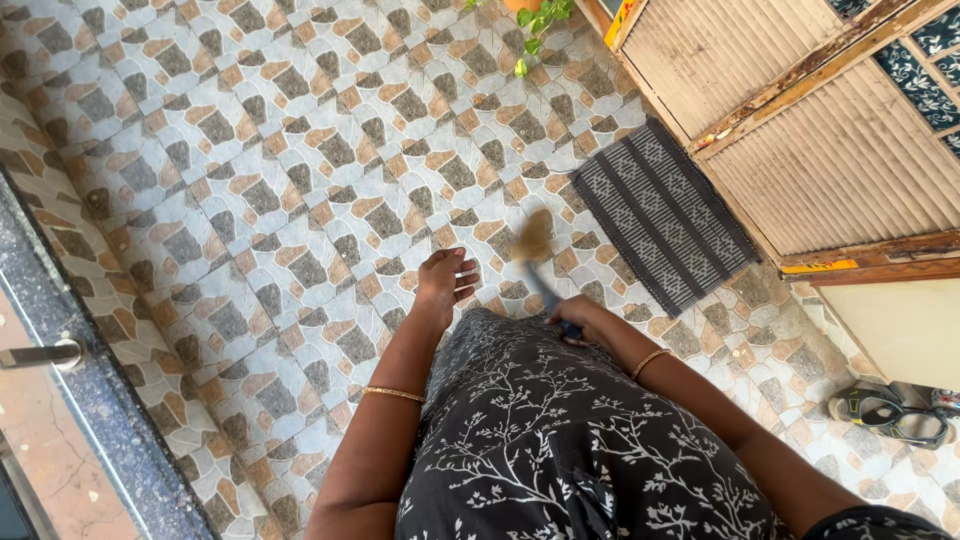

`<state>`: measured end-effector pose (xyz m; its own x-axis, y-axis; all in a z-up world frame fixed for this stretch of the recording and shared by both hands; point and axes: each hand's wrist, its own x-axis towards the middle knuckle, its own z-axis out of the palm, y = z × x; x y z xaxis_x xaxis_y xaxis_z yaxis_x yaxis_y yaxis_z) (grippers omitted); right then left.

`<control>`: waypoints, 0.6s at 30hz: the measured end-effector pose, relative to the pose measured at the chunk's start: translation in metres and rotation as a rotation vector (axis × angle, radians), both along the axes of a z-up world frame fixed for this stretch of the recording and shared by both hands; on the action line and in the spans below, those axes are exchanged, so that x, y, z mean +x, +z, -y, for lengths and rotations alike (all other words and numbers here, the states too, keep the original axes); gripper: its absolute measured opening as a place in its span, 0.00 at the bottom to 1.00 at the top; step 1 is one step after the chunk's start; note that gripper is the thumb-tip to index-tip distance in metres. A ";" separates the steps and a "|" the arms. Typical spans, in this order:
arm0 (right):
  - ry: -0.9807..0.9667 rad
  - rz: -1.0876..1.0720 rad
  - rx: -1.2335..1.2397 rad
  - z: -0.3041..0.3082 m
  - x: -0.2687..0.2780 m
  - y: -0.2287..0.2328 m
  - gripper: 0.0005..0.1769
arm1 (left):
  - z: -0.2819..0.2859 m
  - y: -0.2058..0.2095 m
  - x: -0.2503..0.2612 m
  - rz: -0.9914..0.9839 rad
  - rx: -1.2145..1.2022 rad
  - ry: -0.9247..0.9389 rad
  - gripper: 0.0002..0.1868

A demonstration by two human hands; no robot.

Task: The person sweeps the tiled floor of a balcony using a broom, gathering dust and small debris into a pile. They move across the balcony surface while avoiding objects like a floor mat and potted plants.

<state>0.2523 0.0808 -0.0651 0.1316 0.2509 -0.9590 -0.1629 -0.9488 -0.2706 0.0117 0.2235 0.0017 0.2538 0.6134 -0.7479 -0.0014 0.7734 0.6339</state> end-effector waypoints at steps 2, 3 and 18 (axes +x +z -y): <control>0.046 -0.086 0.052 -0.005 0.001 0.021 0.21 | -0.004 -0.002 0.007 0.012 0.007 -0.009 0.11; 0.028 -0.116 0.103 -0.008 0.011 0.033 0.22 | -0.004 -0.002 0.009 0.005 0.008 -0.010 0.12; -0.298 0.238 0.147 -0.037 0.176 -0.039 0.14 | -0.022 -0.012 0.066 -0.041 0.030 -0.032 0.15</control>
